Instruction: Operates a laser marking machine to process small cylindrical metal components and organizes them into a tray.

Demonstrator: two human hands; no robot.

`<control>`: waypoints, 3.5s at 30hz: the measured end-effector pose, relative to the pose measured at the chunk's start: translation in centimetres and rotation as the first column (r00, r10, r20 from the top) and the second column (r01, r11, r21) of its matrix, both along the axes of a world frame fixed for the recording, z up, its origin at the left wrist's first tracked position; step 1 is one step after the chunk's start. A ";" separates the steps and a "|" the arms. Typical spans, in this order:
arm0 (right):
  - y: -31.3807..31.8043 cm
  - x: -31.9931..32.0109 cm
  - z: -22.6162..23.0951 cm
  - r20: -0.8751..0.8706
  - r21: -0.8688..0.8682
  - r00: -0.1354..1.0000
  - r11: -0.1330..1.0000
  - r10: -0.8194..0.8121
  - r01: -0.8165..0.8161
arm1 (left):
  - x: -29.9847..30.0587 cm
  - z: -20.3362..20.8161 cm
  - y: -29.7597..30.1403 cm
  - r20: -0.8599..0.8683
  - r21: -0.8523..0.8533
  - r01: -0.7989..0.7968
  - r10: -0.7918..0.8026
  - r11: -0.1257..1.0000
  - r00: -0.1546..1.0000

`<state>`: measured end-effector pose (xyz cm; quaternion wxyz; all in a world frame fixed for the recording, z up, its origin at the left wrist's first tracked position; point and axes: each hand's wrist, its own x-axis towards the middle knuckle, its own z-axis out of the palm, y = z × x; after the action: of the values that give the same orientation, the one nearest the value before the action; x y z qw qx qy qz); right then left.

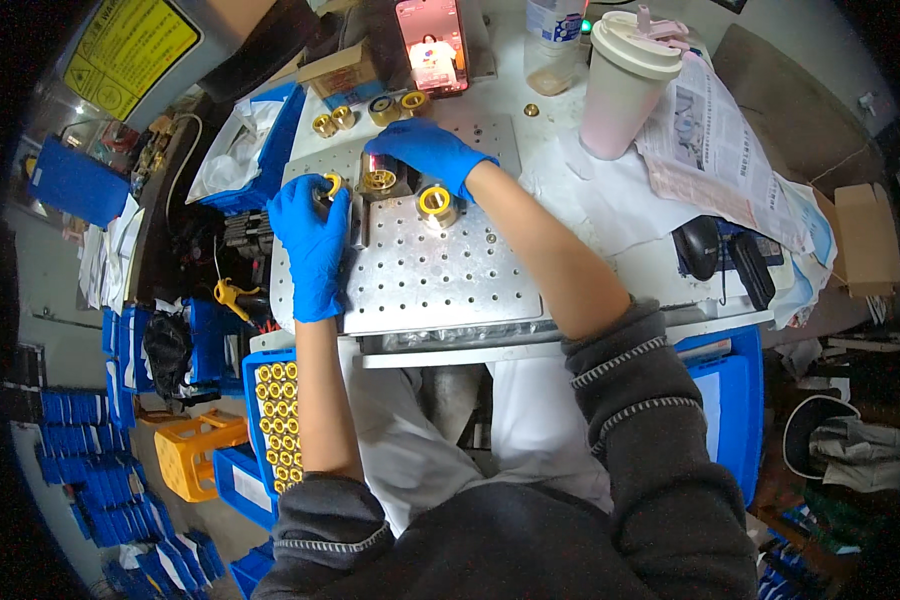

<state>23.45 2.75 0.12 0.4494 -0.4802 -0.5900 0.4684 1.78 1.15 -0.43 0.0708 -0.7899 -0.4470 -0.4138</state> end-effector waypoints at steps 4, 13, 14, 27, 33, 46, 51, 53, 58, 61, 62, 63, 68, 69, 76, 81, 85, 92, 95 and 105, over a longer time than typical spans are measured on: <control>-1.5 0.1 1.3 0.151 -0.007 0.988 0.999 -0.036 0.037 | 0.5 0.3 -0.1 0.109 -0.059 0.035 -0.029 0.998 0.994; 0.4 1.5 2.0 0.308 0.246 0.943 0.968 -0.129 0.052 | -1.3 0.1 0.0 0.308 0.000 0.018 -0.017 1.000 0.951; 0.5 3.5 0.9 0.382 0.328 0.913 0.945 -0.141 0.009 | -1.0 -1.0 0.1 0.350 -0.089 0.142 -0.102 0.986 0.931; -2.8 8.1 2.4 0.432 -0.277 0.874 0.955 0.223 -0.107 | 1.1 -0.8 0.1 0.413 0.041 -0.029 0.010 0.999 0.911; -2.5 11.0 2.4 0.481 -0.267 0.857 0.962 0.185 -0.058 | 3.1 -1.7 0.7 0.460 0.057 -0.010 -0.017 0.998 0.888; -4.0 6.1 4.8 0.311 -0.327 0.932 0.942 0.186 -0.079 | 0.2 0.3 -0.4 0.337 0.059 0.075 -0.091 0.995 0.937; -5.0 6.8 6.6 0.179 -0.455 0.980 0.890 0.087 0.004 | 0.8 0.6 0.4 0.218 -0.021 0.067 -0.061 0.998 0.974; -5.2 6.8 6.7 0.309 -0.442 0.938 0.897 0.159 -0.006 | 1.2 0.7 0.3 0.209 -0.026 0.081 -0.074 0.996 0.975; -4.9 7.0 6.7 0.453 -0.411 0.858 0.911 0.242 -0.039 | 1.0 0.8 -0.3 0.182 -0.019 0.083 -0.079 0.996 0.980; -4.7 7.3 6.3 0.531 -0.312 0.825 0.950 0.193 -0.021 | 1.0 0.9 -0.5 0.186 -0.018 0.091 -0.087 0.996 0.979; -4.4 7.4 6.1 0.520 -0.320 0.836 0.947 0.173 0.003 | 1.0 0.9 -0.5 0.181 -0.018 0.090 -0.086 0.996 0.980; -4.2 7.4 5.8 0.510 -0.329 0.847 0.944 0.153 0.027 | 1.2 0.8 -0.5 0.189 -0.037 0.087 -0.078 0.996 0.979; -4.1 5.7 5.0 -0.162 -0.426 0.971 0.900 -0.174 0.090 | 0.9 0.9 -0.7 0.202 -0.061 0.097 -0.083 0.993 0.976; -3.9 5.6 4.7 -0.231 -0.434 0.954 0.898 -0.191 0.075 | 1.0 1.0 -0.7 0.202 -0.059 0.095 -0.082 0.994 0.976; -3.5 5.2 3.7 -0.290 -0.445 0.947 0.896 -0.138 -0.006 | 1.1 0.8 -0.6 0.207 -0.051 0.123 -0.110 0.991 0.972; -3.0 5.0 3.6 -0.423 -0.401 0.896 0.915 -0.136 -0.050 | 0.9 1.0 -0.6 0.195 -0.065 0.130 -0.115 0.989 0.974; -3.0 5.5 4.2 -0.476 -0.433 0.871 0.894 -0.121 -0.113 | 1.0 0.8 -0.4 0.191 -0.033 0.125 -0.117 0.992 0.975; -3.0 5.7 3.9 -0.399 -0.395 0.908 0.918 -0.127 -0.045 | 1.1 0.8 -0.5 0.182 -0.040 0.121 -0.112 0.992 0.977; -2.6 5.9 3.4 -0.421 -0.407 0.899 0.911 -0.124 -0.065 | 1.2 0.9 -0.8 0.201 -0.051 0.121 -0.108 0.991 0.974; -1.9 5.1 2.5 -0.548 -0.448 0.796 0.894 -0.259 -0.018 | 1.2 1.0 -0.8 0.149 -0.001 0.108 -0.107 0.994 0.983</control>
<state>28.60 0.88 2.66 0.5230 -0.4338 -0.2681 0.6829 2.95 0.39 0.57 0.0112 -0.7802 -0.4095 -0.4727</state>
